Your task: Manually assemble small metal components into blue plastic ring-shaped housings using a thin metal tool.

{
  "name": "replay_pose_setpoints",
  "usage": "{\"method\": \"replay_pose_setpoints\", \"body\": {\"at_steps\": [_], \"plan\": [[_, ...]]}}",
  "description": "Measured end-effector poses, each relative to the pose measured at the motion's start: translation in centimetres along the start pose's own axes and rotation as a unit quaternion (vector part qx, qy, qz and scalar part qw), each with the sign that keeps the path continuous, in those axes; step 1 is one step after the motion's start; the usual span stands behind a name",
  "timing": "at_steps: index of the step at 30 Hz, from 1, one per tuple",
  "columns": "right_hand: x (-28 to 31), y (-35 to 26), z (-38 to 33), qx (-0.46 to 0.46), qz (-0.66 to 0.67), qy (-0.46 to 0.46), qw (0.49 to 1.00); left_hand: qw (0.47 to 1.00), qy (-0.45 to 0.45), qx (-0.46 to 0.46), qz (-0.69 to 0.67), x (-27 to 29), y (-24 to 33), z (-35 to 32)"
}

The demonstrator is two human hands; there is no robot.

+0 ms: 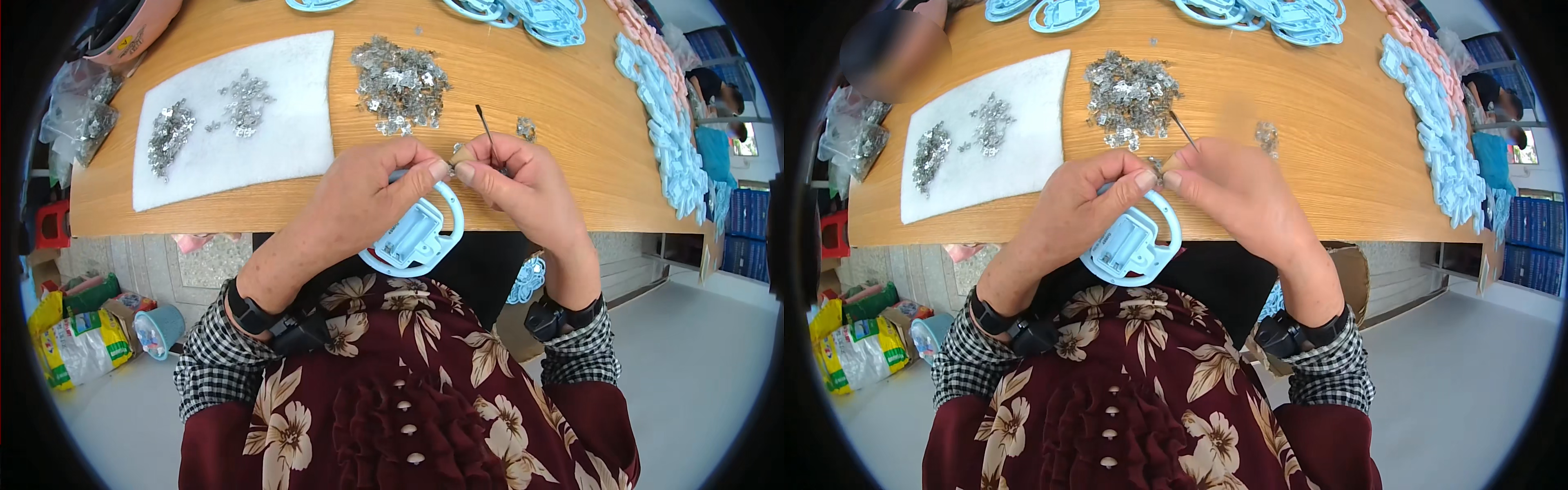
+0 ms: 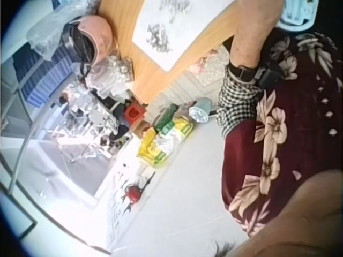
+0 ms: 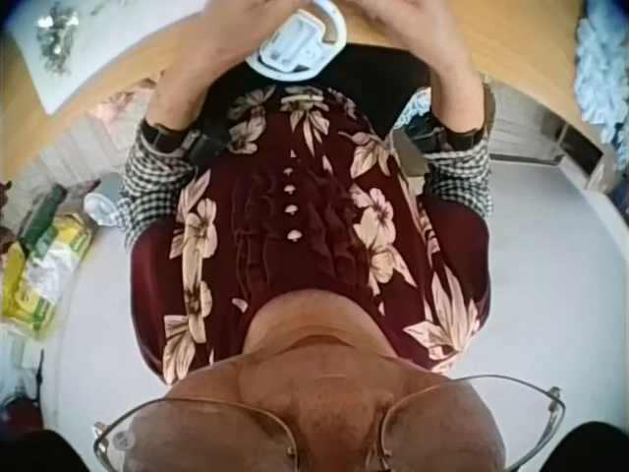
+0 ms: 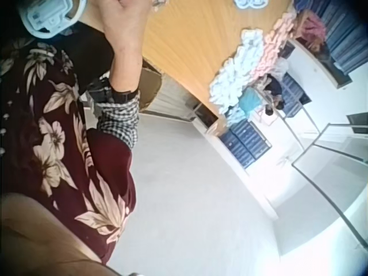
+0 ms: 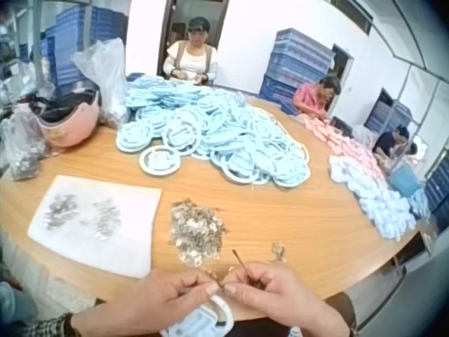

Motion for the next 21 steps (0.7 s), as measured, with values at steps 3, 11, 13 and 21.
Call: {"method": "replay_pose_setpoints", "body": {"at_steps": [3, 11, 13, 21], "plan": [[-0.6, 0.0, 0.2, -0.013, 0.018, -0.012, 1.0, 1.0, -0.005, -0.002, 0.008, 0.4, 0.1, -0.2], [-2.8, -0.4, -0.7, 0.128, -0.005, 0.034, 0.991, 0.997, 0.045, 0.042, -0.042, 2.1, -2.1, -0.8], [-3.6, 0.1, -0.5, 0.169, -0.039, 0.041, 0.984, 0.997, 0.047, 0.058, -0.037, 2.3, -2.3, -0.7], [-4.4, -0.1, -0.1, 0.265, -0.185, 0.075, 0.943, 0.995, 0.052, 0.086, -0.024, 2.3, -2.9, -0.4]]}}
Point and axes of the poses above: each hand's wrist, its own z-axis towards the middle knuckle, its own x-axis out of the back of the hand, y = z × x, the point moved 5 cm from there along z, towards the middle knuckle, and after that the axes turned 4 degrees about y, right-handed, at the moved point
